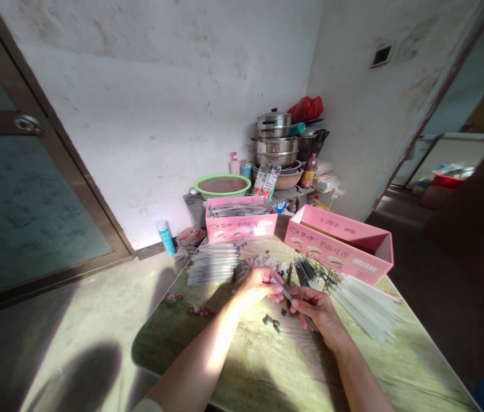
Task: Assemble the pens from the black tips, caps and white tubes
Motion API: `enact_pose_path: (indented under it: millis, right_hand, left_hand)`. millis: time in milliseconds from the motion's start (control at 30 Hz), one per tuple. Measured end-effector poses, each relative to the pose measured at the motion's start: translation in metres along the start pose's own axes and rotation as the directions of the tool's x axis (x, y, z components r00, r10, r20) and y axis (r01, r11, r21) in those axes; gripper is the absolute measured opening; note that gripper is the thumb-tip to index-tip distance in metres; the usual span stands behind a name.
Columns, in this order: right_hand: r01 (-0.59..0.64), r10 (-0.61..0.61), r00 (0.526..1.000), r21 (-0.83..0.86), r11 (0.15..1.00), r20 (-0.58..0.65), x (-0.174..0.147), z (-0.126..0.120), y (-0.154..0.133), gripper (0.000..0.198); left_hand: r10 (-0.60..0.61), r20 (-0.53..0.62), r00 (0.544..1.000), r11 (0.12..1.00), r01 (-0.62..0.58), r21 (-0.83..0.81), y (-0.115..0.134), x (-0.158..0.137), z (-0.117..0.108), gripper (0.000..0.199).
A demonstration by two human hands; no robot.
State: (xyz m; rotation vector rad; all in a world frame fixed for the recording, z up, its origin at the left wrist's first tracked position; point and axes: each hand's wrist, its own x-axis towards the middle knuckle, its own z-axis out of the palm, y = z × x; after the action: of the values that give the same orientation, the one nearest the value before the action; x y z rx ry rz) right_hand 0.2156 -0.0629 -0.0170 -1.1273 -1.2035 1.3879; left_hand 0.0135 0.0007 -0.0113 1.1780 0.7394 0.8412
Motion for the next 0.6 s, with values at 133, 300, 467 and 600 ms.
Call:
enact_pose_path:
  millis: [133,300,467,600]
  right_hand:
    - [-0.007,0.007,0.999,-0.007,1.000,-0.032,-0.0006,0.0018,-0.0025,0.038]
    - [-0.016,0.016,0.999,-0.018,1.000,-0.044,-0.0014,0.0040,-0.0042,0.038]
    - [-0.023,0.023,1.000,0.006,1.000,-0.016,-0.0021,0.0020,-0.0025,0.037]
    - [-0.060,0.059,0.998,0.039,0.997,0.027,-0.0043,-0.0024,-0.0020,0.036]
  left_hand:
    - [-0.008,-0.001,1.000,1.000,0.008,0.015,0.0023,-0.0016,-0.0023,0.059]
    - [0.019,0.007,1.000,0.998,-0.020,0.062,0.0038,-0.0026,-0.0065,0.055]
    - [0.013,0.012,1.000,0.996,-0.014,0.085,0.0044,-0.0044,-0.0061,0.051]
    - [0.001,0.057,0.998,0.994,-0.008,0.110,0.0058,-0.0060,-0.0067,0.052]
